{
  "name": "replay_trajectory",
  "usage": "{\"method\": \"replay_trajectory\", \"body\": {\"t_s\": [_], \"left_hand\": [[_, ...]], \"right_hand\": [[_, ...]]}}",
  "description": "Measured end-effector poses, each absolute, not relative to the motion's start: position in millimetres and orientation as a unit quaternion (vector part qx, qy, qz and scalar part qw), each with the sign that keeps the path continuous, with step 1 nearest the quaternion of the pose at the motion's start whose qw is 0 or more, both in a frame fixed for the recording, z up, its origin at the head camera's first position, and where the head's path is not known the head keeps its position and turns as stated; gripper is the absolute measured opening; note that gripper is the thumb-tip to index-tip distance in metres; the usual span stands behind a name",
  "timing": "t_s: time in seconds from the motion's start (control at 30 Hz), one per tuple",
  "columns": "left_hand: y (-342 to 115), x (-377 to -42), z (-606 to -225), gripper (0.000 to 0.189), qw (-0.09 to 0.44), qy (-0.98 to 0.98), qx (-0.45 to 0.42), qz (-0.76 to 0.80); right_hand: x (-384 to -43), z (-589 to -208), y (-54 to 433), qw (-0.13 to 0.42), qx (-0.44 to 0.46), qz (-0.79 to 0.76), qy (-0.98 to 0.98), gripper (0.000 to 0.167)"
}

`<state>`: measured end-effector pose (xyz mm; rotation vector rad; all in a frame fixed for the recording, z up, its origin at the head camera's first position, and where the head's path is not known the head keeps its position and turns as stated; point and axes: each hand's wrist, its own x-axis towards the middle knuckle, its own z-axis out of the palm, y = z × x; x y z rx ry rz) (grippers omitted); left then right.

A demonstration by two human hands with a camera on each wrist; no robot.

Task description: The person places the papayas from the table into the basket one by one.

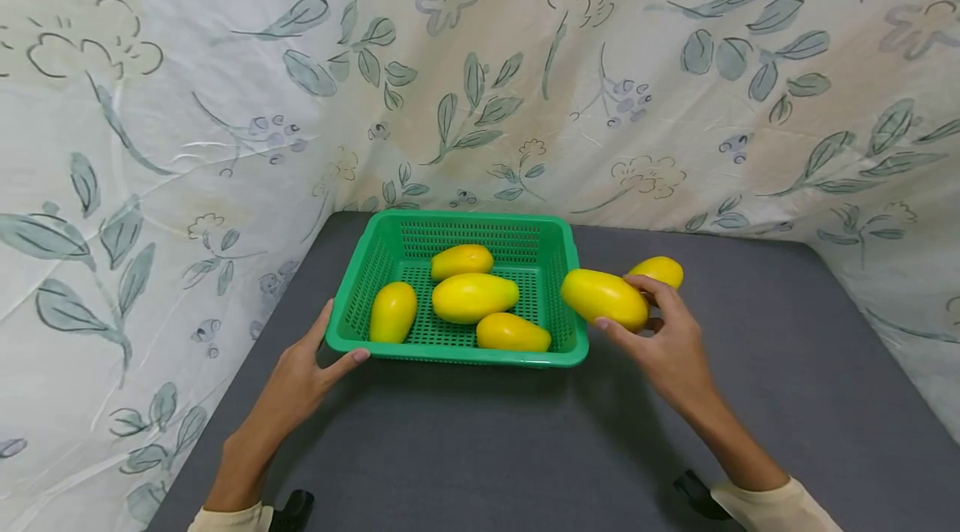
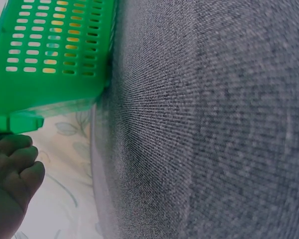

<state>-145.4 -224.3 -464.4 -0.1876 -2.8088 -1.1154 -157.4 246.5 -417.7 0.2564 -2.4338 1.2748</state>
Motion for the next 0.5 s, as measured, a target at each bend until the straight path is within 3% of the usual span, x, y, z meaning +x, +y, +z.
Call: {"method": "replay_trajectory", "body": {"t_s": [0.5], "left_hand": [[-224.3, -145.4, -462.8, 0.101, 0.047, -0.925, -0.056, -0.372]], "right_hand": [[-157.6, -415.2, 236.1, 0.188, 0.111, 0.454, -0.864, 0.068]]}}
